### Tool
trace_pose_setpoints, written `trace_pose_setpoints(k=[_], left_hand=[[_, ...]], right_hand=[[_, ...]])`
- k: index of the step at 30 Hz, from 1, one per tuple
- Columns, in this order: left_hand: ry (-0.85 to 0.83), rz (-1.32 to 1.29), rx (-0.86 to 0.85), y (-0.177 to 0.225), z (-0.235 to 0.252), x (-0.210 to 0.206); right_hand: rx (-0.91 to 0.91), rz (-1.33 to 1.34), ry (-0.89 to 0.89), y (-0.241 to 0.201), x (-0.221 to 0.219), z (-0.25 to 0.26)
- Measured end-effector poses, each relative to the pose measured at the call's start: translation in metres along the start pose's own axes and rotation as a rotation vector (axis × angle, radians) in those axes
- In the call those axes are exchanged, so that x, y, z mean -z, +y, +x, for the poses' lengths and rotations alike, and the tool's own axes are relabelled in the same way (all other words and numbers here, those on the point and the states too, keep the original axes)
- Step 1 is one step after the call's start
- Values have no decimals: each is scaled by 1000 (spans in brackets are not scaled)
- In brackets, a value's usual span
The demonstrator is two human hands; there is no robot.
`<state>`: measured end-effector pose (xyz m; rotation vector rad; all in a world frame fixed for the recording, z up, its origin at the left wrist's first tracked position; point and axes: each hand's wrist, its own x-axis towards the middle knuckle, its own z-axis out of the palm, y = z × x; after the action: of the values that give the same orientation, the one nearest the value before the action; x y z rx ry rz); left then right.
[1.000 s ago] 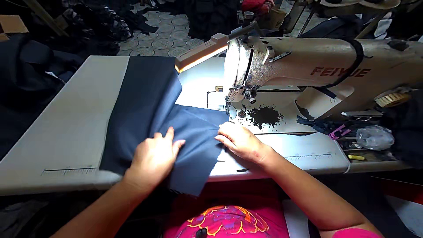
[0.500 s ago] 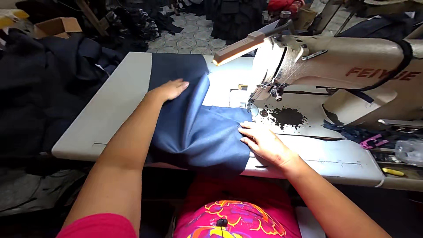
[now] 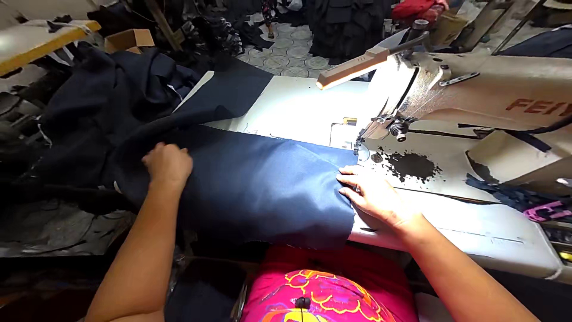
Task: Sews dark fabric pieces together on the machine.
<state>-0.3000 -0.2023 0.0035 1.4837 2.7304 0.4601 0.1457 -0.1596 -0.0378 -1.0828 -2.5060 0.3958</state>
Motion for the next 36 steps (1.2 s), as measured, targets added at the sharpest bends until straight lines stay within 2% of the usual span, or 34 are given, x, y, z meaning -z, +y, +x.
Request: trace_pose_setpoints(k=[2,4,6,9,13,17,23,29,31,33,35,36], left_hand=[[43,-91,-397,42,-8,-6],[2,-195,-741,86,-16,-27],[-83,-211,-926,121,-30,-48],[-272,-97,-913,134,-45,-73],[-307,-36,-860,131,-49,-77],[-346,13,-837,132,-48,-71],[-341,23,-824,132,-48,-73],[-372,57,-817,137,-48,-65],[-294,-8,-960,148,-58,-60],[-175,-143,-1211,166,-75,-63],[-184,-243,-1383,185,-95,-70],[-222,-265,-1417,192,-103,-75]], right_hand=[[-5,1,-7,2,1,-1],[-4,-4,-6,2,2,-2],[9,-16,11,3,0,-4],[13,-8,8,5,0,-10],[21,66,-47,17,6,-20],[23,-29,94,26,10,-38],[23,-78,96,26,11,-41],[193,-135,66,37,18,-31],[215,-119,31,41,21,-27],[224,-107,16,43,24,-24],[244,-98,12,45,26,-22],[257,-96,11,48,27,-22]])
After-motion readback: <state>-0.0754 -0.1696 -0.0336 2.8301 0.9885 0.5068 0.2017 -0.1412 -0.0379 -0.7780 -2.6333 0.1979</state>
